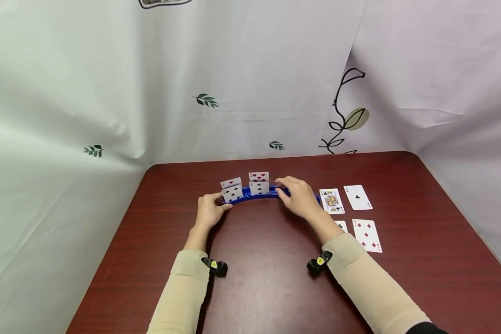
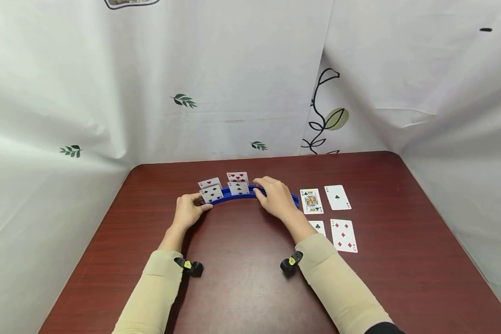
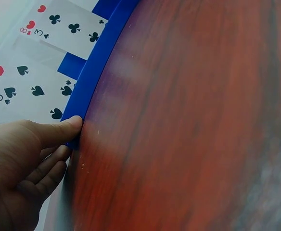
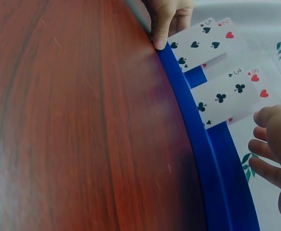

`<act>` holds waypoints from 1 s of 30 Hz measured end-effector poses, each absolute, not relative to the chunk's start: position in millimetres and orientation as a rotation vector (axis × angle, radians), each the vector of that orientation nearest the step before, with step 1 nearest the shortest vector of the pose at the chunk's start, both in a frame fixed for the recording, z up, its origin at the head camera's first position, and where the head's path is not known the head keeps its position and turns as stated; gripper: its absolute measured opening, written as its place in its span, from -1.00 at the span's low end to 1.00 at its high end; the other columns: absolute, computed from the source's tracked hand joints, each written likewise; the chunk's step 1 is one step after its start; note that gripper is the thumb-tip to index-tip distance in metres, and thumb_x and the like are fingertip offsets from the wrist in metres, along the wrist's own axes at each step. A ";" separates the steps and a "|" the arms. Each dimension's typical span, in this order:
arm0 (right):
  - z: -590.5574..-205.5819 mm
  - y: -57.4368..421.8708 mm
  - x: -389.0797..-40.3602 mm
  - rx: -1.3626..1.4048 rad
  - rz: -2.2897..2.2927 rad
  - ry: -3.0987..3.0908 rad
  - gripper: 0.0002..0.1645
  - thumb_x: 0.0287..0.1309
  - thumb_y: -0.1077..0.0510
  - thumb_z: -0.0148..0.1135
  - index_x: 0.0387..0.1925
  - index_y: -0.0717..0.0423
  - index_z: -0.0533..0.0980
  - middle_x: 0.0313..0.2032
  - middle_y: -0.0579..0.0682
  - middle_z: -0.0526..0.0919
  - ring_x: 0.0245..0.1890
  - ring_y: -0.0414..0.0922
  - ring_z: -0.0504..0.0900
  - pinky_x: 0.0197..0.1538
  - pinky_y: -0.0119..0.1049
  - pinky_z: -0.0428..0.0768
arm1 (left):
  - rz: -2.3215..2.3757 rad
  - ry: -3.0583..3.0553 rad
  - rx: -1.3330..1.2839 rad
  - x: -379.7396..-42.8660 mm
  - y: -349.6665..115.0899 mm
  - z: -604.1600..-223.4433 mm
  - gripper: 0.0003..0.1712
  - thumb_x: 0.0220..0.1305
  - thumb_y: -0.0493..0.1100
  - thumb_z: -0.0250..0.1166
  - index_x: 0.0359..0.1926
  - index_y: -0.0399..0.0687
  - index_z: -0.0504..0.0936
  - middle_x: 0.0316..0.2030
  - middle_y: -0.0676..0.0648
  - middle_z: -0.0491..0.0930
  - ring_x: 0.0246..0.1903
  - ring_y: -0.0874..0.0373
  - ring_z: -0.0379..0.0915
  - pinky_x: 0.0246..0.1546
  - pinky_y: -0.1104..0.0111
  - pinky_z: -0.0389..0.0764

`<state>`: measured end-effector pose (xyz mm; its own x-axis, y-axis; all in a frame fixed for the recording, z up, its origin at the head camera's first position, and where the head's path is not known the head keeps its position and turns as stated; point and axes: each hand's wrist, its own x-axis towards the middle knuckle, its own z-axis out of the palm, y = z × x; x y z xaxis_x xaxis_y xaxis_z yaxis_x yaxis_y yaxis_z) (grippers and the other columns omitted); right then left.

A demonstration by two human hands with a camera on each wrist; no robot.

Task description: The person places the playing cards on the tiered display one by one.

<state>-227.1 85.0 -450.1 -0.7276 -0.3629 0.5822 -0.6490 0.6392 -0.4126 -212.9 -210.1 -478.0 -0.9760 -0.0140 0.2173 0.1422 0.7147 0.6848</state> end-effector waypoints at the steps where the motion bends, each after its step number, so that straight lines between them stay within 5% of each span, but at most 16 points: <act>1: -449.9 86.6 -227.2 0.791 0.852 -2.417 -0.72 0.23 0.23 0.38 -0.03 0.23 0.67 -0.16 0.09 0.74 -0.16 0.02 0.73 -0.07 -0.02 0.67 | -1.106 -2.715 -0.106 -213.0 -210.2 -478.0 -0.63 0.09 -0.25 0.57 -0.05 -0.26 0.77 -0.23 -0.21 0.77 -0.21 -0.02 0.71 -0.13 0.11 0.68; 30: -437.9 132.0 -228.7 0.665 0.913 -2.591 -0.66 0.27 0.16 0.37 0.02 0.26 0.65 -0.17 0.10 0.74 -0.22 -0.02 0.74 -0.10 -0.05 0.67 | -1.077 -2.724 -0.098 -213.1 -210.2 -480.1 -0.62 0.08 -0.23 0.58 -0.05 -0.25 0.77 -0.25 -0.19 0.77 -0.20 -0.04 0.69 -0.11 0.10 0.66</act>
<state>-228.7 132.0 -437.9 -0.8429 -0.3208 0.4320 -0.5207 0.6886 -0.5046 -213.1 -210.2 -480.1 -0.9757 -0.0153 0.2185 0.1382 0.7309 0.6683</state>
